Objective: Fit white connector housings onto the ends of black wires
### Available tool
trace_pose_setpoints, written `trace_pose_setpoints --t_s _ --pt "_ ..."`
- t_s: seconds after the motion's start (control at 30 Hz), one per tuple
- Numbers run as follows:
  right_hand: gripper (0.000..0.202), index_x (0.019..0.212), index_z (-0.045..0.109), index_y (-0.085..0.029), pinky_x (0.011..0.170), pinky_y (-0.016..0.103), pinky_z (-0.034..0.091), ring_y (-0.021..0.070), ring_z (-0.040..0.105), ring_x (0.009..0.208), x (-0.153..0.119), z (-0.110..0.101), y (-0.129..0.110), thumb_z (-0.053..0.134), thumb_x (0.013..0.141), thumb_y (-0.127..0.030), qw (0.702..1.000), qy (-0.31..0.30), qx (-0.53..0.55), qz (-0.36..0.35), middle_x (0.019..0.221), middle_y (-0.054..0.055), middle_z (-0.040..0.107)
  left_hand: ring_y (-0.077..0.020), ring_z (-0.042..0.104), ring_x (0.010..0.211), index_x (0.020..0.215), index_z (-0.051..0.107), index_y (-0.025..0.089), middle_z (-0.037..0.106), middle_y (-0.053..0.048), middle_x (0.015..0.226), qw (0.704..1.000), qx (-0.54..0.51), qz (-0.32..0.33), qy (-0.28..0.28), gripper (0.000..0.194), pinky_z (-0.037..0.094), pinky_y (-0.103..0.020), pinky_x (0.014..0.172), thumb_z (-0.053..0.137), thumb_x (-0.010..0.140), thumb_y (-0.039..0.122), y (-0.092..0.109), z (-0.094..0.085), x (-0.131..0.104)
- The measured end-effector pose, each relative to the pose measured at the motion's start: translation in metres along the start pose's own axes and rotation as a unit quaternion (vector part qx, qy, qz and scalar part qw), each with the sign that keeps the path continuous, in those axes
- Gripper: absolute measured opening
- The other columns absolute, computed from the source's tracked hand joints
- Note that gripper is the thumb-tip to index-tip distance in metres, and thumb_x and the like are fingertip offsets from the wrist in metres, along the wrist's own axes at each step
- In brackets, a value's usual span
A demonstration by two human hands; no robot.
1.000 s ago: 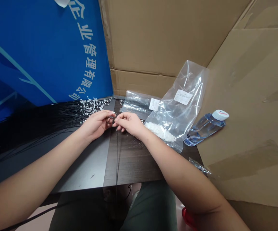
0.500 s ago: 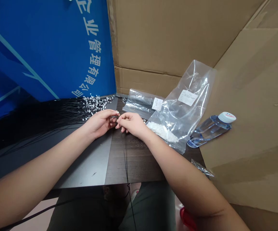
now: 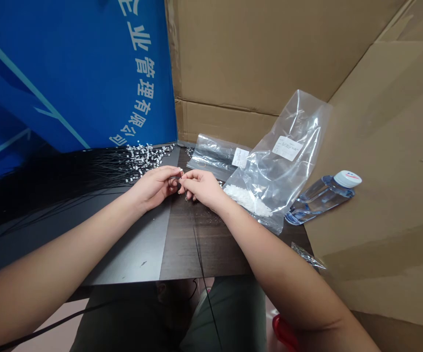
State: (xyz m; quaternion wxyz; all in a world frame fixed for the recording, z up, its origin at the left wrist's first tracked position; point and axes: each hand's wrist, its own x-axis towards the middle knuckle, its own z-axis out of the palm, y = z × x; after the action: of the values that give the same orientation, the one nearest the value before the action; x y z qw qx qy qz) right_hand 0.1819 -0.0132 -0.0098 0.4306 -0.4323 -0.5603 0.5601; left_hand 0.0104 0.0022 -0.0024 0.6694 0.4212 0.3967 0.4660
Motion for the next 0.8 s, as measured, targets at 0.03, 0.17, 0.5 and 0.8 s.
trace_pose_setpoints --t_s 0.03,0.17,0.5,0.8 --pt "0.016 0.083 0.067 -0.016 0.045 0.019 0.044 0.0075 0.057 0.049 0.0002 0.0001 0.0006 0.075 0.082 -0.03 1.0 0.0 0.002 0.0 0.07 0.002 0.074 -0.0082 0.056 0.058 0.079 0.073 0.012 0.066 -0.002 0.073 1.0 -0.002 0.001 0.003 0.023 0.039 -0.023 0.053 0.086 0.07 0.028 -0.0004 -0.0002 0.0002" --pt "0.013 0.082 0.066 -0.016 0.045 0.019 0.045 0.008 0.058 0.049 0.0006 0.001 0.0014 0.075 0.082 -0.027 1.0 0.003 0.02 0.001 0.069 0.001 0.074 -0.0079 0.056 0.059 0.078 0.072 0.012 0.066 -0.002 0.075 1.0 -0.007 0.001 0.011 0.023 0.041 -0.023 0.054 0.087 0.071 0.029 -0.0008 -0.0006 0.0005" --pt "0.016 0.084 0.064 -0.016 0.048 0.021 0.051 0.0116 0.068 0.054 -0.0025 0.0036 -0.0035 0.076 0.081 -0.026 0.995 -0.023 0.091 0.041 0.073 0.003 0.075 -0.008 0.055 0.061 0.078 0.072 0.013 0.067 -0.002 0.081 1.0 -0.016 0.006 0.02 0.025 0.045 -0.024 0.056 0.089 0.071 0.03 -0.0027 -0.0023 0.003" --pt "0.02 0.088 0.063 -0.019 0.044 0.023 0.049 0.0108 0.059 0.048 -0.002 0.0045 -0.002 0.075 0.074 -0.025 0.995 -0.005 0.088 0.048 0.066 -0.003 0.068 -0.0082 0.055 0.061 0.077 0.072 0.013 0.065 -0.002 0.077 1.0 -0.011 0.007 0.011 0.025 0.042 -0.023 0.055 0.088 0.072 0.032 -0.0019 -0.0023 0.0025"
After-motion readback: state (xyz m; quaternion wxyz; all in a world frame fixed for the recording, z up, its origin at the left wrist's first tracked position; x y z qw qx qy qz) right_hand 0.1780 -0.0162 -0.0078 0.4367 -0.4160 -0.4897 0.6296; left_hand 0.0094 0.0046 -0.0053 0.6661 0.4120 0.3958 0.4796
